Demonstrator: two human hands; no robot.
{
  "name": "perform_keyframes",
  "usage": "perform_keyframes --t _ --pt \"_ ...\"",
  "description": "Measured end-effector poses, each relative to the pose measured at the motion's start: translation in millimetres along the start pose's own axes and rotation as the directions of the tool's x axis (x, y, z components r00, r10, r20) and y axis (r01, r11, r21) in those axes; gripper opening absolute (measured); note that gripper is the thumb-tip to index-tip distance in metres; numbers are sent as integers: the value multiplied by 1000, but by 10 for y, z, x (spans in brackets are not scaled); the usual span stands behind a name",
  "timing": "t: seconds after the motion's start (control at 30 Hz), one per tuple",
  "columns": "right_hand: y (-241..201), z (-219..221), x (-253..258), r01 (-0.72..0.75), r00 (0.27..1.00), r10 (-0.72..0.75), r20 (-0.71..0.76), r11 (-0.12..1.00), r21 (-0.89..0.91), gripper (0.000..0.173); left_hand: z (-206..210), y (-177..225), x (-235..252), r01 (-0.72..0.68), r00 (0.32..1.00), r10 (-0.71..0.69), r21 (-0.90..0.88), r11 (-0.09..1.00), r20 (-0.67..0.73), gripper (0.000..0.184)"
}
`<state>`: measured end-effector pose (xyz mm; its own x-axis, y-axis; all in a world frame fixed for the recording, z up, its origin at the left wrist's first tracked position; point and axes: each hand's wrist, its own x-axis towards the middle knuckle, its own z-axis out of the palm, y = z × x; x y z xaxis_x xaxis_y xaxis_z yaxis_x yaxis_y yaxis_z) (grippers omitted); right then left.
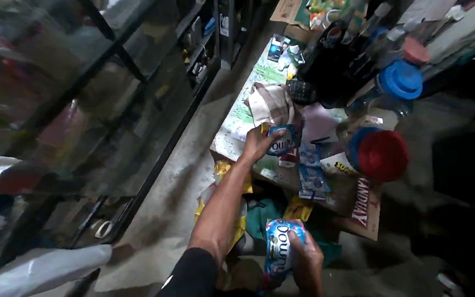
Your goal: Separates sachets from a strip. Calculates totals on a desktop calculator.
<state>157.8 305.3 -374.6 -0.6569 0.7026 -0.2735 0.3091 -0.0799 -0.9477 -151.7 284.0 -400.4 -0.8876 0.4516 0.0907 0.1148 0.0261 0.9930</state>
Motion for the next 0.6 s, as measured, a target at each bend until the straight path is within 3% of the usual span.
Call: perform_keyframes --t 0.13,0.2,0.27,0.33,0.37,0.43,0.5,0.6 --pt "145 -174 8 58 991 -58 123 998 6 16 73 -597 0 218 972 -222 -55 974 -82 58" --pt "193 -214 13 97 976 -99 196 995 24 15 -38 -549 -96 198 972 -195 15 980 -131 69" --pt "197 -178 39 160 966 -144 216 985 -61 20 -240 -335 -293 71 982 -55 83 994 -178 73" --pt "123 -74 85 197 956 -166 244 974 -111 27 -517 -33 -733 -19 989 43 167 986 -142 64" --pt "60 -5 111 186 945 -163 284 981 -54 28 -648 90 -1039 -11 993 34 211 977 -109 56" --pt "-93 156 154 153 914 -162 371 987 54 27 -866 131 -1712 61 998 -58 219 974 -22 41" --pt "-234 303 146 174 867 -190 461 982 78 30 -1000 79 -2416 132 988 -144 160 978 64 50" --pt "-473 636 5 258 730 -241 640 964 68 36 -1132 298 -3186 183 980 -182 6 983 -81 50"
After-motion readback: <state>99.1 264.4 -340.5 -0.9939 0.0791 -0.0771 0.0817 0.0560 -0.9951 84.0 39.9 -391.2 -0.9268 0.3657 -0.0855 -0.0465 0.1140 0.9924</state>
